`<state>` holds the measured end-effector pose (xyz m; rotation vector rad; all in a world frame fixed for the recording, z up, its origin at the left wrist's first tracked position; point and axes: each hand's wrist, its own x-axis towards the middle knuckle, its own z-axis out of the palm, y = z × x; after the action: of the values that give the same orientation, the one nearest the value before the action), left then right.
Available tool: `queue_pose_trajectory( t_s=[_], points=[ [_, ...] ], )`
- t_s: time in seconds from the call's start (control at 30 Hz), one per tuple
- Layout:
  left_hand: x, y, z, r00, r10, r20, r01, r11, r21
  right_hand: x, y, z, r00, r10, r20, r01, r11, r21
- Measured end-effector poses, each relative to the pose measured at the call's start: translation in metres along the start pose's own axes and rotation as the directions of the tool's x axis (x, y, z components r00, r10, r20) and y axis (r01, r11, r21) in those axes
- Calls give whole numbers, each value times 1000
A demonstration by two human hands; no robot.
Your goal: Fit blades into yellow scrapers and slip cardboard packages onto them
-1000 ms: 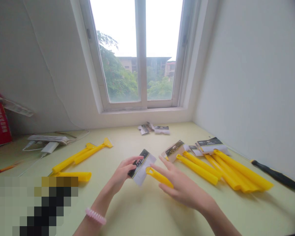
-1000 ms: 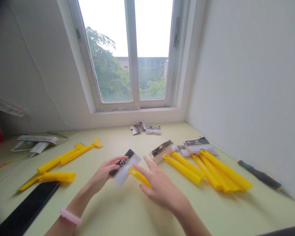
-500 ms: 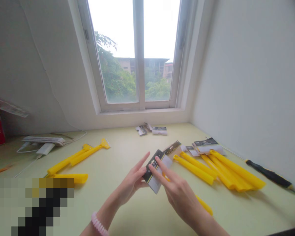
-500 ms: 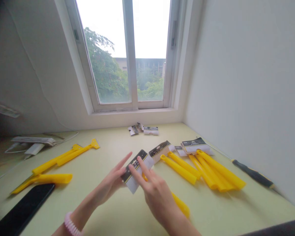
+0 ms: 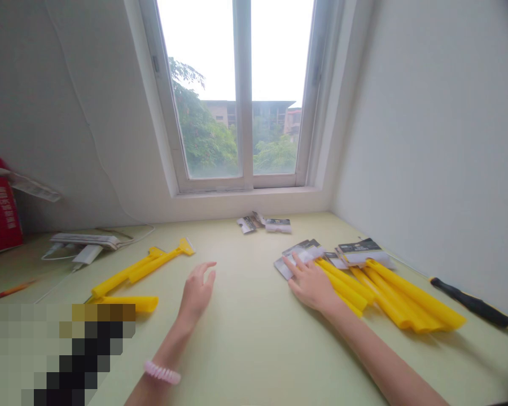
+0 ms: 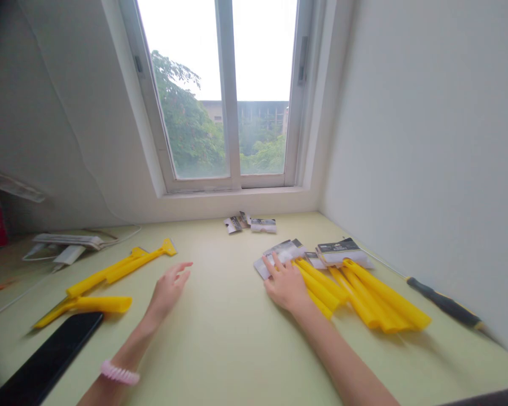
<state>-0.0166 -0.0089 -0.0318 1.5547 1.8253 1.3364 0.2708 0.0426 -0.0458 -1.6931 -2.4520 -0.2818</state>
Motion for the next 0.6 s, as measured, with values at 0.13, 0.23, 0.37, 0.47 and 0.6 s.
queue_pose_trajectory(
  t_s=[0.13,0.23,0.37,0.47,0.6],
  points=[
    [25,-22,-28,991,57,-118,25,800,599,3,2,-9,992,73,101,-71,997,-30],
    [49,-45,-51,974,16,-228,176,585,792,1,-7,-22,970,136,200,-120,989,-89],
    [67,-72,-75,960,-9,-281,243,526,815,3,-24,-41,975,122,184,-102,988,-114],
    [68,-78,-78,977,-18,-214,194,506,840,19,-30,-51,980,23,197,-6,996,-85],
    [62,-66,-58,984,-32,-176,165,544,823,66,-26,-49,898,-242,367,180,964,195]
  ],
)
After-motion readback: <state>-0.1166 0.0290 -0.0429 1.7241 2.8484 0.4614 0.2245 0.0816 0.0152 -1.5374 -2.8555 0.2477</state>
